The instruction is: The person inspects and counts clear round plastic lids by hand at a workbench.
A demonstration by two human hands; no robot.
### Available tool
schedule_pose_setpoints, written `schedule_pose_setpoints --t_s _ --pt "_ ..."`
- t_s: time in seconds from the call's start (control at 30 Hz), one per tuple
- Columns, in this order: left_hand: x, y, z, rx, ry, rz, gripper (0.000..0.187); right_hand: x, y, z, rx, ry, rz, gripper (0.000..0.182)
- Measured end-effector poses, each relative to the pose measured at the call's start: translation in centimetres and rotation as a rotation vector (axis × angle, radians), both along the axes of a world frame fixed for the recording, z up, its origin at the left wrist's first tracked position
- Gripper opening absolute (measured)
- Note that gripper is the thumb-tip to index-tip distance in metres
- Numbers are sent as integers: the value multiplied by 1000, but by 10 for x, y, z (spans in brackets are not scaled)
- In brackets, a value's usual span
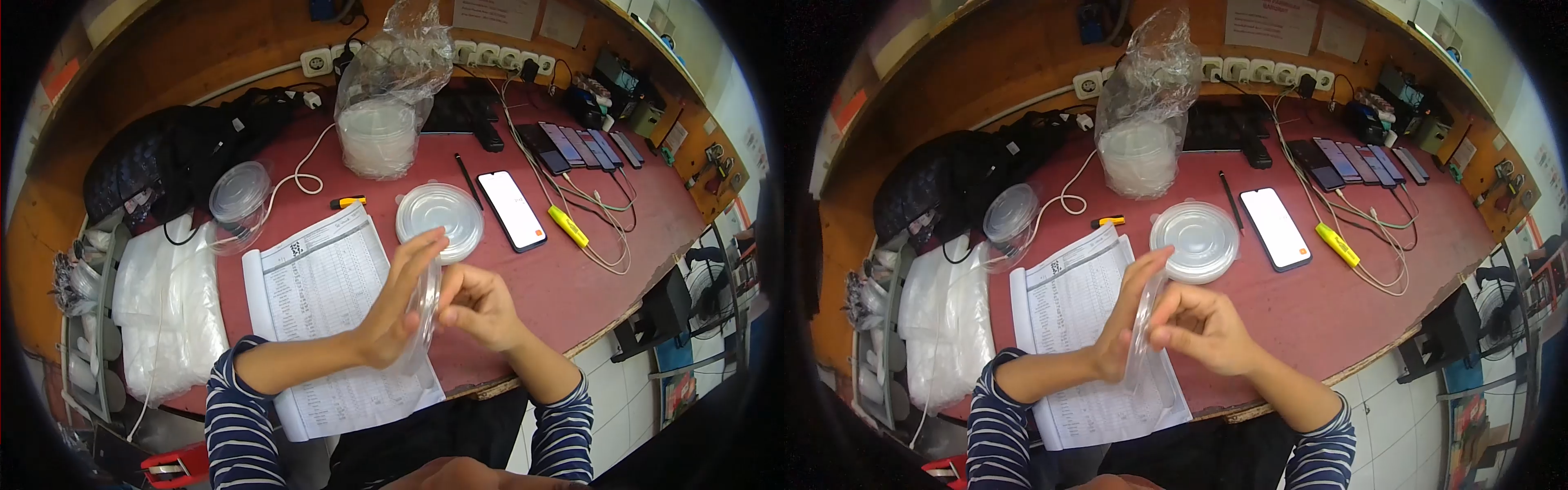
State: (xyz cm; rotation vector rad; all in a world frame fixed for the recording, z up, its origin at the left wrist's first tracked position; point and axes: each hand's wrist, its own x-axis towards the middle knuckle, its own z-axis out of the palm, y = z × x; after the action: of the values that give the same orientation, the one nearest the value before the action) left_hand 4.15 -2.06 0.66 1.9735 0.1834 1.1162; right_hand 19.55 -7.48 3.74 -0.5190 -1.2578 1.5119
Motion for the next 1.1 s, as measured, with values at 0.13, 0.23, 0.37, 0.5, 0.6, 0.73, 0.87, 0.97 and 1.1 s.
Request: schedule_pose_setpoints --t_s 0.13,0.23,0.37,0.5,0.6,0.73,0.87,0.97,1.1 --pt "0 -5 -1 -59 -70 -172 90 -3 -8 -2 -19 -7 54 11" --pt "-1 -7 -1 -51 -57 -214 89 -4 -8 -7 32 -19 46 14" --pt "0 -12 -3 -105 -90 -280 81 -5 -6 -13 148 -91 28 17" --pt "1 -15 -3 -91 -104 -321 73 -7 -8 -12 153 -108 -15 17" --pt "1 -18 -1 -118 -107 -340 70 -6 -8 -14 182 -145 -42 18" --pt "1 -16 1 -86 -98 -350 71 -7 -9 -12 193 -163 -70 17" --pt "1 -16 0 -90 -102 -355 71 -8 -8 -14 220 -159 -79 18" --pt "2 -16 -1 -100 -112 -370 70 -7 -9 -14 212 -160 -69 18" --pt "2 -16 0 -102 -109 -382 70 -7 -9 -11 215 -161 -56 18"
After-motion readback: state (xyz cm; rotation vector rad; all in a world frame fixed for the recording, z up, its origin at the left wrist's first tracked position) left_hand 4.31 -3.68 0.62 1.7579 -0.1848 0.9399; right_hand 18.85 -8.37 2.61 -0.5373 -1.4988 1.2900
